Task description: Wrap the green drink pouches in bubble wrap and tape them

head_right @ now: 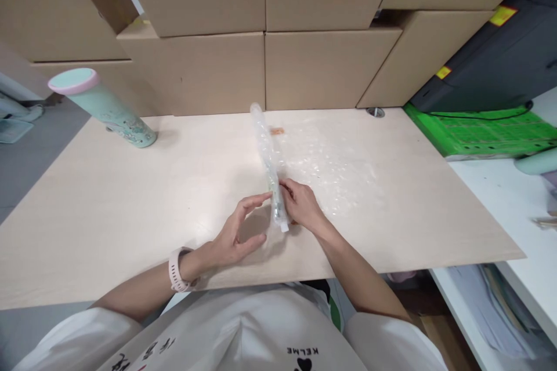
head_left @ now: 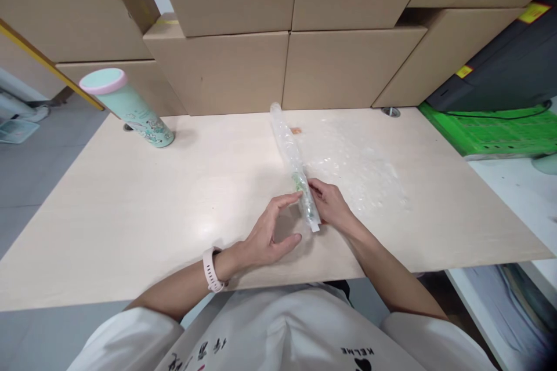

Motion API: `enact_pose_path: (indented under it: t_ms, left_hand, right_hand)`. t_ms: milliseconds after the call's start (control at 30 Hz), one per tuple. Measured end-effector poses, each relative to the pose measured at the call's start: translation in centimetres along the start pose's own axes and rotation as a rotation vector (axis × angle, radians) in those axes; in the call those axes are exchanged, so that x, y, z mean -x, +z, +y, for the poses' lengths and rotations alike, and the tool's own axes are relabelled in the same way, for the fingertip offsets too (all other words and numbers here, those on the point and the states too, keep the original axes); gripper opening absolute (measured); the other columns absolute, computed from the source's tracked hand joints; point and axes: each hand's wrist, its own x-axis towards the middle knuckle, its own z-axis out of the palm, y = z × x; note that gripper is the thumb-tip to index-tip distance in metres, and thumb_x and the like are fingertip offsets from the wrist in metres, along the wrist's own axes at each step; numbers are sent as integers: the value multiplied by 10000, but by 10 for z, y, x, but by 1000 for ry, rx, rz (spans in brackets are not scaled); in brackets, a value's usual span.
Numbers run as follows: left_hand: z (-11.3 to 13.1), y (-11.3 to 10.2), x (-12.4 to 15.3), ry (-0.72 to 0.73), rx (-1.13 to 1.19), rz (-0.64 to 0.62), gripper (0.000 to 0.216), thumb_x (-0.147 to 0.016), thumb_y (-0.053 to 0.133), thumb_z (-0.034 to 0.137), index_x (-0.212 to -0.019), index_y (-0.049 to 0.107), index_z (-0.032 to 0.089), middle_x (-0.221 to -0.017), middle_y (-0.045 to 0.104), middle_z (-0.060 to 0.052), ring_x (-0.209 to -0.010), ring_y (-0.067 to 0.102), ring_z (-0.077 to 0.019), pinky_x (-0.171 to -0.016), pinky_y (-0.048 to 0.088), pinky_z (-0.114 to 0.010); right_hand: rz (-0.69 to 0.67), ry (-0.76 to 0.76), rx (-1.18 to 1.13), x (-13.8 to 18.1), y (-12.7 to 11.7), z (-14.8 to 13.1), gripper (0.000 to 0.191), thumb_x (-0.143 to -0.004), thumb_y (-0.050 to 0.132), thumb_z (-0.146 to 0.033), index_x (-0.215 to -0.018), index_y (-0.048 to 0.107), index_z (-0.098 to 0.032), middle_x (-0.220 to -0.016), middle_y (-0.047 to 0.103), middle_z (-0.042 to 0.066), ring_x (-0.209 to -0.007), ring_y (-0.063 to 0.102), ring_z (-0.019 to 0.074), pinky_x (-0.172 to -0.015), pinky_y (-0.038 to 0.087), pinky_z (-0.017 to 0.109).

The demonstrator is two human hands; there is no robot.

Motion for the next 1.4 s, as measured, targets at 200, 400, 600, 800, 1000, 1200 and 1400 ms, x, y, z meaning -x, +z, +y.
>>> enact_pose_path:
  t_ms: [200,400,600,800,1000,1200,1400]
  left_hand:
    - [-11,5,1,159,-484,-95,522,-920,585,270,-1393,374,208,-1519,437,-161,-1389,401,-296,-1075,381,-499]
    - [-22,9,2,144,-692,-200,532,-962,508,310,-1455,343,202,-1567,393,-125,-1433,375,-263,-1133,321,-467]
    - [-33,15,4,137,-744,-277,623,-977,475,332,-1540,241,203,-1593,353,-106,-1498,282,-240,-1204,249,-449]
    - [-27,13,4,92,-559,-200,619,-946,550,361,-1504,315,234,-1572,374,-128,-1479,306,-276,-1185,289,-486]
    - [-19,2,0,-274,-108,293,407,-908,567,222,-1303,469,235,-1350,505,-127,-1267,498,-250,-1010,467,-443]
    - [-15,0,-7,-573,383,510,314,-852,656,218,-1131,515,242,-1149,607,-44,-1073,584,-173,-959,470,-372]
    - [-10,4,-5,-493,532,457,323,-864,682,245,-1151,536,262,-1181,604,-33,-998,607,-153,-946,491,-368]
  right_hand:
    - [-172,71,-231,3,14,6,108,-783,564,-279,-730,568,-185,-704,642,23,-679,596,206,-598,425,279]
    - [-86,-125,314,4,-5,6,57,-795,602,-235,-814,637,-194,-833,672,54,-725,621,211,-623,412,287]
    - [257,-53,137,4,-29,3,189,-924,542,-289,-949,712,-209,-909,730,51,-789,665,197,-710,489,312]
    - [-101,-172,50,7,-30,0,169,-932,566,-309,-1003,701,-235,-994,683,49,-845,646,180,-724,506,310]
    - [-176,-163,165,4,-24,0,116,-928,552,-282,-1007,617,-228,-1010,600,51,-877,594,176,-792,490,325]
    - [-177,-145,176,6,-21,-2,162,-942,533,-369,-1021,582,-236,-1028,584,61,-946,569,206,-818,479,352]
    - [-199,-89,63,3,-23,4,194,-924,570,-399,-1033,588,-239,-1040,583,61,-948,564,205,-847,474,367]
